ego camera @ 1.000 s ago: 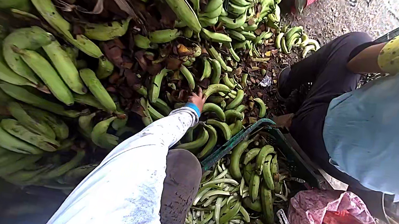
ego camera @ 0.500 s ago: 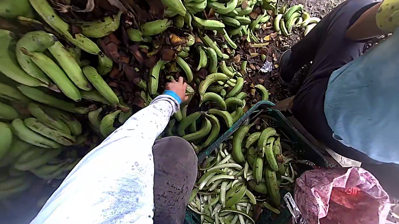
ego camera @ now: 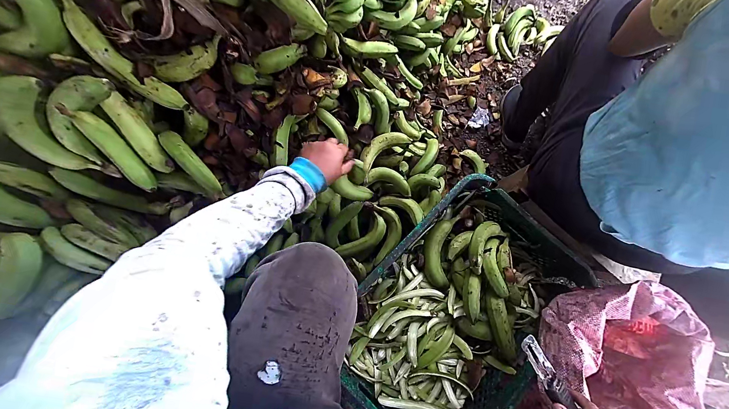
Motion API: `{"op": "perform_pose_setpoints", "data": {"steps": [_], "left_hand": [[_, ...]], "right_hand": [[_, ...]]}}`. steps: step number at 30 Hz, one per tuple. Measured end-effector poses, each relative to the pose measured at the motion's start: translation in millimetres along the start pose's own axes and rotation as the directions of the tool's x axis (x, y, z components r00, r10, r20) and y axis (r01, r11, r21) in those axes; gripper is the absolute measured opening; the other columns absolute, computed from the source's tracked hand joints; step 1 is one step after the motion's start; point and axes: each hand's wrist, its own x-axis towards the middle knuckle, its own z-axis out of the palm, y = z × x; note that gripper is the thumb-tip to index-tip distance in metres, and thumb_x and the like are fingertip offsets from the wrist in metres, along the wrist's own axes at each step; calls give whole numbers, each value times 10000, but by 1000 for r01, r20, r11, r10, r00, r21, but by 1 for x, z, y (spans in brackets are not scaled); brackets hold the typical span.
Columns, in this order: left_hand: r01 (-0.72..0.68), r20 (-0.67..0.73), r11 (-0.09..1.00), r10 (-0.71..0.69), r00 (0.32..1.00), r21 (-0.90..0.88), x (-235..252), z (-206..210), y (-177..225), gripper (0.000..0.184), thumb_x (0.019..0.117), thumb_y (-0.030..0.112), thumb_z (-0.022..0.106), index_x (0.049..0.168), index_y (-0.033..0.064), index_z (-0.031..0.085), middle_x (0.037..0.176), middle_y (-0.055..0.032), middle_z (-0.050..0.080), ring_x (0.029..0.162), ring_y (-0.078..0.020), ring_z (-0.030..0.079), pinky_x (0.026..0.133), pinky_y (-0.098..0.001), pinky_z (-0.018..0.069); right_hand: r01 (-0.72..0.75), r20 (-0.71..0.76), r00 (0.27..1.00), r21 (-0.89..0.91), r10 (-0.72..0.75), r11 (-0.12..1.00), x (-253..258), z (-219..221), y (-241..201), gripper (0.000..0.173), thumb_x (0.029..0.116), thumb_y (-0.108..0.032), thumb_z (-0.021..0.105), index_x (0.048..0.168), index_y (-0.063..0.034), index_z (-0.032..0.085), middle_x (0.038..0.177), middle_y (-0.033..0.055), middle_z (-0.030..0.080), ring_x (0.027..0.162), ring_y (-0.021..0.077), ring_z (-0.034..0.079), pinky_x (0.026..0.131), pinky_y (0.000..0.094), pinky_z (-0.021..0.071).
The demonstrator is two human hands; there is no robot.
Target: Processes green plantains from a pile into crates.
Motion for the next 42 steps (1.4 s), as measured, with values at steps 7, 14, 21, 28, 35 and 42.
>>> {"op": "perform_pose_setpoints", "data": {"steps": [7,14,21,28,35,42], "left_hand": [[-363,77,814,442,894,-453,-74,-93,101,342,1043,287,602,1270,35,641,1168,-179,674,892,-279,697,792,-476,582],[-73,100,958,104,990,-278,65,-36,60,793,923,469,733,1552,111,409,1465,-351,462,1307,-554,491,1044,-732,384],[90,159,995,-94,983,32,150,138,15,936,786,349,883,1580,213,405,1710,-207,-21,1500,-604,51,1041,-853,234],[81,130,993,-69,989,-88,147,129,2,547,797,214,862,1257,-13,674,1703,-195,78,1473,-540,225,1048,-684,418],[96,168,765,17,986,-637,86,53,28,482,874,192,801,1257,-55,644,1493,-243,485,1375,-362,483,1148,-543,380],[-228,51,346,640,767,-910,-22,-7,108,511,778,55,840,1239,-33,638,1208,-136,665,1100,-140,645,968,-315,540]], "right_hand": [[-63,-2,998,-16,63,998,8,2,7,621,921,-442,587,1245,81,667,1145,354,677,1062,544,651,937,690,466],[-160,-25,987,-43,159,986,8,-10,-14,527,946,-282,605,1273,131,619,1111,388,660,1026,550,646,938,666,470],[-75,46,995,-186,85,980,11,-9,-22,597,961,-422,575,1251,93,654,1127,351,684,1022,540,672,876,679,505],[-35,74,996,-261,56,965,17,-8,-27,513,942,-344,611,1197,94,690,1082,334,704,974,503,697,866,595,545],[-79,192,974,-221,123,972,19,-16,-47,533,980,-310,613,1276,132,623,1186,360,663,1102,494,661,988,551,511],[-42,143,987,-205,72,978,14,-6,-19,554,971,-386,601,1248,91,656,1171,320,684,1088,421,682,972,500,537]]}}
